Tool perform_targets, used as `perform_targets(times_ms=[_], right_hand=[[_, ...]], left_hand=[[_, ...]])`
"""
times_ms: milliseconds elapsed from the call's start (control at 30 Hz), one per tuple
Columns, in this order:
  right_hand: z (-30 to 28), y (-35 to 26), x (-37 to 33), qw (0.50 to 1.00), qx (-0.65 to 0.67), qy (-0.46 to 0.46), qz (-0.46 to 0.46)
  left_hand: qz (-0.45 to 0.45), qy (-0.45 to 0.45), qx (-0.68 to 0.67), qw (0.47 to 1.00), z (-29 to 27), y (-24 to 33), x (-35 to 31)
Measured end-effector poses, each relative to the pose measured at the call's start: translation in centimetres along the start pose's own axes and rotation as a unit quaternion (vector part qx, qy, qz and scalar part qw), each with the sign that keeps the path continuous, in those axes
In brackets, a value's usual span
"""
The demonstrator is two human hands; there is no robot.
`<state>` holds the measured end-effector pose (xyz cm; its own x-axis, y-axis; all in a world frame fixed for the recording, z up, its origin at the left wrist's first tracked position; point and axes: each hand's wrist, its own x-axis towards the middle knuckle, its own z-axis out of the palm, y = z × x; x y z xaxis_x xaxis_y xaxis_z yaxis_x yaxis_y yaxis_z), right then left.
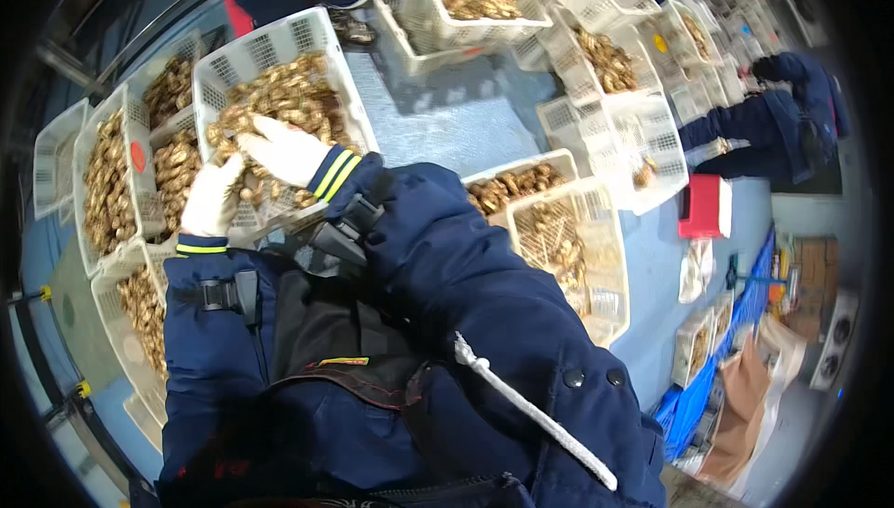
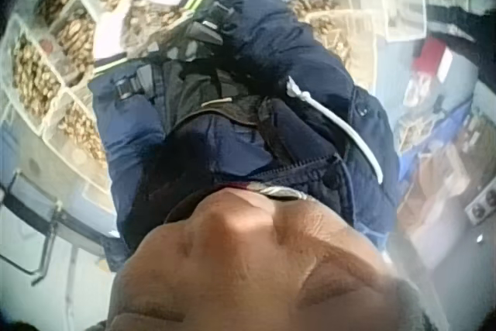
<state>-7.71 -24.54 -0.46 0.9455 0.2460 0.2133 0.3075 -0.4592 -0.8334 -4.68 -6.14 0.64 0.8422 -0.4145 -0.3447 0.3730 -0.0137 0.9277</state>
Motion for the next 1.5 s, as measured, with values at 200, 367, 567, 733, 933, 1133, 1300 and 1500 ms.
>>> perform_targets(times_ms=[200,367,567,733,933,1133,1300,1500], right_hand=[[-9.6,-2.8,-10.3,0.978,0.131,0.114,0.119],[-19.9,2.4,-37.2,0.805,-0.226,0.291,0.464],[-12.8,-1.2,-64.1,0.420,-0.351,0.294,0.784],[-6.7,-0.8,-67.4,0.619,-0.165,0.349,0.684],[-2.2,2.4,-68.6,0.545,0.087,0.451,0.702],[-1.9,4.1,-66.8,0.464,0.283,0.566,0.620],[-3.8,5.2,-62.7,0.510,0.322,0.591,0.535],[-10.8,10.2,-54.0,0.504,0.368,0.616,0.481]], left_hand=[[-0.009,0.034,0.045,0.998,-0.2,1.1,-0.3],[0.026,-0.004,0.060,0.998,-0.5,0.4,1.5],[0.023,0.014,0.025,0.999,-2.3,-1.9,3.3],[0.036,0.013,0.035,0.999,-2.4,-2.4,2.6],[0.024,0.043,0.031,0.998,-0.7,-2.0,1.8],[0.009,0.038,0.027,0.999,-1.5,-2.8,2.6],[0.008,0.027,0.063,0.998,0.7,-0.6,1.1],[0.045,0.019,0.037,0.998,0.8,-0.5,0.2]])
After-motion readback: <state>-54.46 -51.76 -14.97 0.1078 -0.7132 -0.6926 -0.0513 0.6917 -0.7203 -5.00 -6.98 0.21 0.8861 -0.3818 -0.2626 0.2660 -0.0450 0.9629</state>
